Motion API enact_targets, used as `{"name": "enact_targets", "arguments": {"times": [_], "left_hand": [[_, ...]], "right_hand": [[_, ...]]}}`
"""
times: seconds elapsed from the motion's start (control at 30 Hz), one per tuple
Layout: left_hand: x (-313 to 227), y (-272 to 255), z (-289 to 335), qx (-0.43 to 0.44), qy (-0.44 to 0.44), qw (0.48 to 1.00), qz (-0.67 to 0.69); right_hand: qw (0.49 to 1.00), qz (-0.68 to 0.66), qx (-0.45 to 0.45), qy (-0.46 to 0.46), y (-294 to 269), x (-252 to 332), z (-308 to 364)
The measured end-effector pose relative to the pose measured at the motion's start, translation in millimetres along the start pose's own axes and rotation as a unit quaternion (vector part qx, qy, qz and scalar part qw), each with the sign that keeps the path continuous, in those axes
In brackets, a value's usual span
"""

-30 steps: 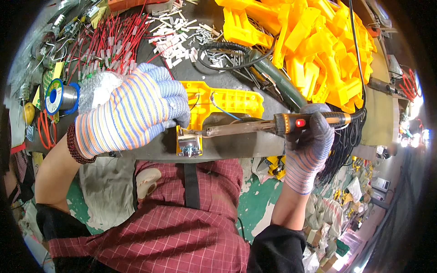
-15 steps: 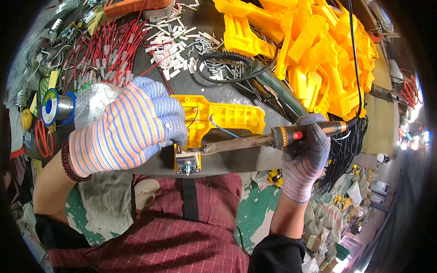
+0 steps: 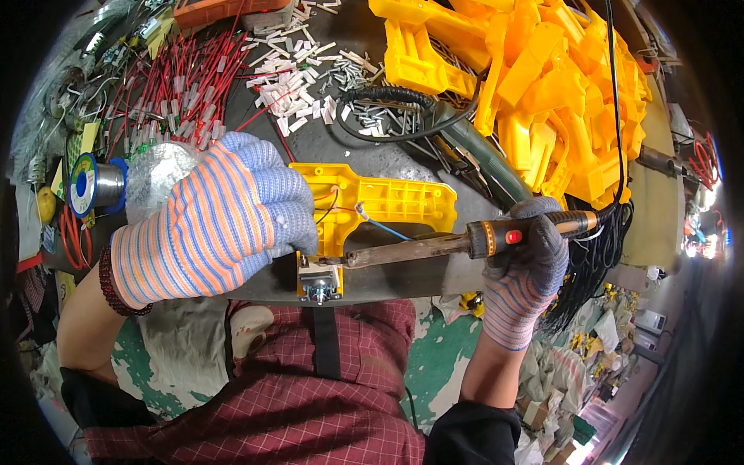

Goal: Assembling components into a yellow handheld electronic device using a screwdriver and soldering iron.

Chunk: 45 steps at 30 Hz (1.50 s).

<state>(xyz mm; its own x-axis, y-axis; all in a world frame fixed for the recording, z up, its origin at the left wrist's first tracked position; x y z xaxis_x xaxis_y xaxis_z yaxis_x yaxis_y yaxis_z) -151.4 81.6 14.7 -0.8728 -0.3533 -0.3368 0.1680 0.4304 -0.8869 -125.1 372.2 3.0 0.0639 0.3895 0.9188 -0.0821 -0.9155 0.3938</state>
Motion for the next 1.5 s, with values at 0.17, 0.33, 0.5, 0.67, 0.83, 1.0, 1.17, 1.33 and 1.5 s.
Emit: {"name": "enact_targets", "arguments": {"times": [0.17,0.33,0.5,0.67,0.83,1.0,1.17,1.33,1.5], "left_hand": [[1.3,3.9,-1.7,0.025,-0.006,1.000,0.002],[1.1,6.4,-1.3,0.023,-0.014,1.000,-0.001],[2.4,5.2,-2.2,0.019,-0.005,1.000,0.014],[-1.1,-1.0,3.3,-0.008,-0.014,1.000,0.027],[6.2,-3.5,-1.5,-0.006,-0.038,0.995,0.090],[-1.9,-33.0,23.6,-0.155,-0.089,0.962,0.206],[-38.4,-20.4,116.1,-0.372,-0.412,0.828,0.080],[-61.8,1.0,95.8,-0.286,-0.349,0.879,-0.156],[-33.1,38.8,91.3,-0.194,-0.452,0.845,-0.210]], "right_hand": [[0.996,0.018,-0.086,0.028,0.7,1.1,0.6],[0.995,0.023,-0.098,0.022,-1.0,0.6,0.3],[0.999,-0.020,0.029,-0.003,-37.6,-6.3,6.4],[0.983,0.174,-0.060,-0.021,-48.4,-8.0,6.0],[0.991,0.109,-0.032,-0.065,-44.9,-6.7,6.8],[0.997,0.056,-0.044,-0.019,-45.7,-10.1,0.3],[0.999,-0.019,0.028,-0.008,-17.9,-0.6,-2.0],[0.996,-0.062,-0.047,0.032,-13.8,-2.8,-5.0],[0.997,-0.041,-0.038,0.049,-8.4,-2.0,-5.6]]}}
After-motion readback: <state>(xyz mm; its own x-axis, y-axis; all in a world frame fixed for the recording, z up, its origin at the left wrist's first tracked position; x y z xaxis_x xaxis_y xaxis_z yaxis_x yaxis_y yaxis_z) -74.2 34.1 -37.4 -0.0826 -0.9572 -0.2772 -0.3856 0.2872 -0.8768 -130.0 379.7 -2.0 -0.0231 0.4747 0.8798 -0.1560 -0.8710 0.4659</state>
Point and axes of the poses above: each hand's wrist, its own z-axis away from the middle knuckle, its own y-axis out of the palm, x = y × z, the point moved 6 cm from there along -z, towards the middle knuckle, and after that the axes turned 5 degrees about y, right-handed, at the moved point
